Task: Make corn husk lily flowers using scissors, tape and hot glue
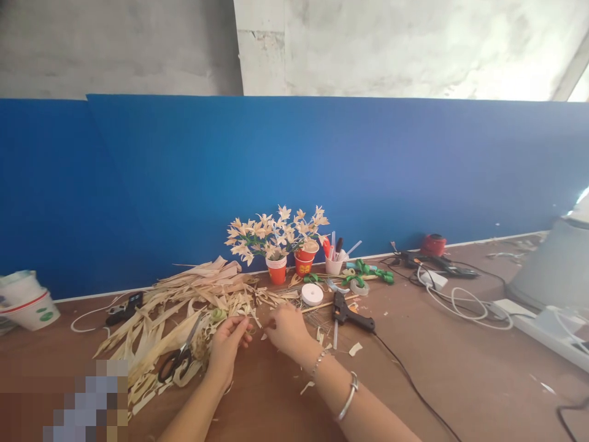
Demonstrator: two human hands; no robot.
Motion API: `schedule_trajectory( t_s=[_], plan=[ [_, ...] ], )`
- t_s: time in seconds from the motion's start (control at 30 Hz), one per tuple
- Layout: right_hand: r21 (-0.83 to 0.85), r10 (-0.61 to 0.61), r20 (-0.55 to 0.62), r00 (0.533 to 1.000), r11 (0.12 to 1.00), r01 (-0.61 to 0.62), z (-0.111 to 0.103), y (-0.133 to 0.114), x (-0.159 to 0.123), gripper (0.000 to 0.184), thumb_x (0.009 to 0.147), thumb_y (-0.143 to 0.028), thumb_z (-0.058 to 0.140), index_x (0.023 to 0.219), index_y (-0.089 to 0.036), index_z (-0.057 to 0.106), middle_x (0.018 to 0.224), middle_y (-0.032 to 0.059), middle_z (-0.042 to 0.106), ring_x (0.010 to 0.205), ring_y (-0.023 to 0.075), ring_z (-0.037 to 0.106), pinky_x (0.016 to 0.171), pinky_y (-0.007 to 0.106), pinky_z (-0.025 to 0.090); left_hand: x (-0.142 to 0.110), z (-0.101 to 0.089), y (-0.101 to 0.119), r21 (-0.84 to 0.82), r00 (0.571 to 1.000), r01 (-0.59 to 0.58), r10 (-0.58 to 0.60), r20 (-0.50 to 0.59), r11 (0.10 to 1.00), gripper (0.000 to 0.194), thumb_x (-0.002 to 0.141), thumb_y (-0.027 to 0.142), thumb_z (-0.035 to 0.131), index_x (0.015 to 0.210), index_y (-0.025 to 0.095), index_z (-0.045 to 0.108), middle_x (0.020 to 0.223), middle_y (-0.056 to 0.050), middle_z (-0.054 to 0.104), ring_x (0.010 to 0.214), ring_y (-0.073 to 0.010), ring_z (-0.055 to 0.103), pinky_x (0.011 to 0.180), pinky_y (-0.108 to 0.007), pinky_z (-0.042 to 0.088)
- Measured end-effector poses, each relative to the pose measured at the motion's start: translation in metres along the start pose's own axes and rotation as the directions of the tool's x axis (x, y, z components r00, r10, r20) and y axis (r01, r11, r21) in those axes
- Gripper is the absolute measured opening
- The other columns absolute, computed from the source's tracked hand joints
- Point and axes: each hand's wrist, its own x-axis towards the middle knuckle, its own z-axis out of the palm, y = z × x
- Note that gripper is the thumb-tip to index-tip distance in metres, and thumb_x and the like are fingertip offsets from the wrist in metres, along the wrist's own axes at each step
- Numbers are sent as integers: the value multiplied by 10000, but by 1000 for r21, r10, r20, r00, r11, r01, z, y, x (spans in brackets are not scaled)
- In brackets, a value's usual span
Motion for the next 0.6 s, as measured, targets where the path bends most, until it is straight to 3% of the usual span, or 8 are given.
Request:
schedule_trajectory(
  t_s=[0.13,0.33,0.47,0.6],
  plan=[
    [-28,61,25,998,998,-61,15,-5,3,91,645,-158,677,724,-201,693,921,80,628,982,277,513,800,371,348,0,2,1,2,1000,6,-6,-20,1000,369,589,471,714,702,135,615,630,-23,636,454,-100,542,409,-192,385],
    [-4,58,18,998,998,-58,19,0,4,75,651,-130,652,671,-198,676,917,76,636,973,278,514,794,376,337,0,3,0,-3,1000,15,-15,-4,1000,363,581,466,714,700,138,612,617,-16,630,447,-99,540,405,-190,376],
    [124,-37,-45,998,991,43,15,-2,4,126,714,-86,572,686,-188,639,752,33,664,763,195,575,721,304,357,0,3,-1,-3,1000,20,-20,-21,1000,351,576,443,719,710,136,614,600,-8,622,434,-95,534,402,-188,369],
    [188,-171,-224,960,958,215,10,-6,2,118,751,-88,550,717,-192,594,726,10,652,725,173,564,709,283,352,1,2,-2,8,999,29,-29,-16,1000,346,577,436,718,714,137,611,575,3,607,417,-97,527,387,-189,353]
  ],
)
